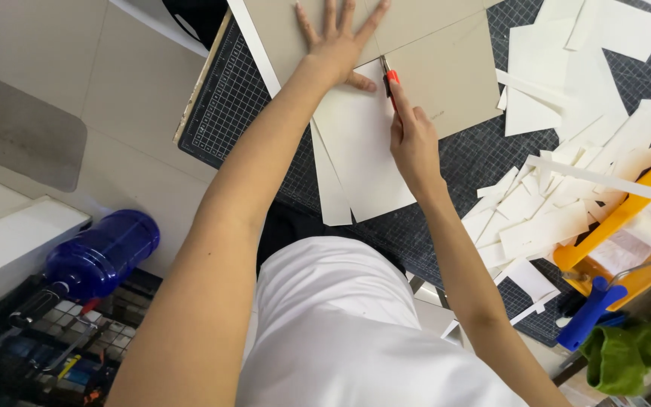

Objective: Cutting out cross-shaped templates from cardboard sheets using a utility knife on a cutting mat.

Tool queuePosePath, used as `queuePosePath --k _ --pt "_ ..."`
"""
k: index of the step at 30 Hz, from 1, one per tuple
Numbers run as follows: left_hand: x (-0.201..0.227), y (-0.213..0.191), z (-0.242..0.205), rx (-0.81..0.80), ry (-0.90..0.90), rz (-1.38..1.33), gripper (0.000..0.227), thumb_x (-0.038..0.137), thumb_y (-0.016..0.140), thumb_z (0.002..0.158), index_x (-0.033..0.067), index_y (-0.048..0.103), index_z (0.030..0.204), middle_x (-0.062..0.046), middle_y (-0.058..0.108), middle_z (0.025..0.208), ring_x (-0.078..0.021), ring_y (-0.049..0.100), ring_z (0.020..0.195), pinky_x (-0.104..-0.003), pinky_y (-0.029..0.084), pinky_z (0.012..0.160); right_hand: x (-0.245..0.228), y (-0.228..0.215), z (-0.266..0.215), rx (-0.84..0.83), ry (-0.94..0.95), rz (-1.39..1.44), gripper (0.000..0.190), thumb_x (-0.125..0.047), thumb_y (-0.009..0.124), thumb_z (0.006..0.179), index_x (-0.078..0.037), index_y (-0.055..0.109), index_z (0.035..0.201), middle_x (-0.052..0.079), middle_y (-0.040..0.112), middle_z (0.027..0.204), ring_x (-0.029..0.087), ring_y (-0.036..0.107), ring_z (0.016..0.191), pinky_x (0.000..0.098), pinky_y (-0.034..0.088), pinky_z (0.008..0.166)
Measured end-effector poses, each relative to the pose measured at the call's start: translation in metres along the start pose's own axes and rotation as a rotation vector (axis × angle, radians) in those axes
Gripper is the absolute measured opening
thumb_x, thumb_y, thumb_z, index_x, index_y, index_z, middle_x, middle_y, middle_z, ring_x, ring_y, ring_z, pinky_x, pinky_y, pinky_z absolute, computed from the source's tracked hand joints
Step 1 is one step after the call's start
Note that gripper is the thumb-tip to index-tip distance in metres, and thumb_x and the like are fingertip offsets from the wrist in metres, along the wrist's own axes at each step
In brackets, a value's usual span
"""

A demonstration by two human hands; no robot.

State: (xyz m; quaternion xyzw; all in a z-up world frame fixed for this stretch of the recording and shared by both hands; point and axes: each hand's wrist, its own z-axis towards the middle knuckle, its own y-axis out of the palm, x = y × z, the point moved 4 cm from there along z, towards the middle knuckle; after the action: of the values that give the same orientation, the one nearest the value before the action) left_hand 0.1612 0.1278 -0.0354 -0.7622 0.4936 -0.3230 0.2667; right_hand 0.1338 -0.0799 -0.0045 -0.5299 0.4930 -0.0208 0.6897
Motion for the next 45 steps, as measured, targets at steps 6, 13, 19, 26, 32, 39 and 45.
queuePosePath --k 6,13,19,26,32,39,45 --pt "-0.001 0.005 0.004 0.05 0.012 0.016 0.131 0.081 0.075 0.075 0.0387 -0.021 0.154 -0.019 -0.012 0.168 -0.0489 -0.007 0.153 -0.087 -0.002 0.1 0.004 0.008 -0.008 0.018 0.022 -0.153 0.069 0.005 0.048 0.102 -0.031 0.031 0.16 0.008 0.039 0.078 0.028 0.038 0.056 0.0399 0.042 0.059" --pt "0.0 0.007 0.005 0.085 0.003 0.048 0.132 0.084 0.075 0.074 0.0388 -0.021 0.153 -0.019 -0.007 0.167 -0.048 -0.006 0.151 -0.087 0.001 0.1 -0.001 0.018 -0.004 0.039 0.076 -0.198 0.072 0.006 0.049 0.098 -0.028 0.031 0.159 0.011 0.045 0.082 0.029 0.041 0.057 0.0404 0.045 0.061" --pt "-0.002 0.006 0.001 0.099 -0.005 -0.003 0.129 0.075 0.08 0.073 0.0397 -0.012 0.156 -0.015 -0.004 0.167 -0.0441 0.001 0.154 -0.085 0.002 0.102 -0.006 -0.001 0.011 -0.079 0.063 -0.335 0.071 0.004 0.051 0.095 -0.026 0.035 0.158 0.018 0.049 0.076 0.043 0.049 0.052 0.0545 0.038 0.048" --pt "-0.004 0.008 0.004 0.125 0.01 -0.01 0.131 0.073 0.084 0.073 0.0405 -0.012 0.156 -0.013 -0.002 0.167 -0.0409 0.005 0.154 -0.083 0.006 0.105 -0.014 -0.03 -0.012 -0.092 -0.113 -0.191 0.057 0.009 0.052 0.098 -0.012 0.049 0.151 0.01 0.042 0.064 0.027 0.037 0.048 0.0389 0.035 0.05" --pt "-0.005 0.014 0.015 0.098 0.016 -0.003 0.13 0.075 0.082 0.072 0.0388 -0.011 0.156 -0.014 0.001 0.167 -0.0413 0.006 0.153 -0.082 0.009 0.106 -0.01 -0.045 -0.069 -0.136 -0.063 -0.168 0.06 0.012 0.052 0.096 -0.012 0.049 0.151 0.01 0.05 0.067 0.023 0.043 0.052 0.0366 0.037 0.052" --pt "-0.005 0.012 0.009 0.108 0.021 -0.009 0.13 0.075 0.081 0.073 0.0394 -0.012 0.156 -0.016 -0.002 0.167 -0.0404 0.0 0.153 -0.083 0.005 0.104 0.0 -0.056 -0.123 -0.215 0.086 -0.1 0.059 0.01 0.052 0.097 -0.014 0.047 0.151 0.009 0.05 0.068 0.021 0.04 0.052 0.0332 0.035 0.052" --pt "-0.004 0.006 0.002 0.087 0.048 -0.061 0.128 0.068 0.082 0.076 0.0387 -0.012 0.157 -0.017 -0.007 0.167 -0.0421 -0.004 0.154 -0.083 -0.002 0.103 -0.007 -0.085 -0.14 -0.37 0.444 -0.1 0.054 -0.004 0.056 0.097 -0.023 0.054 0.149 0.008 0.052 0.056 0.019 0.035 0.044 0.033 0.036 0.05"
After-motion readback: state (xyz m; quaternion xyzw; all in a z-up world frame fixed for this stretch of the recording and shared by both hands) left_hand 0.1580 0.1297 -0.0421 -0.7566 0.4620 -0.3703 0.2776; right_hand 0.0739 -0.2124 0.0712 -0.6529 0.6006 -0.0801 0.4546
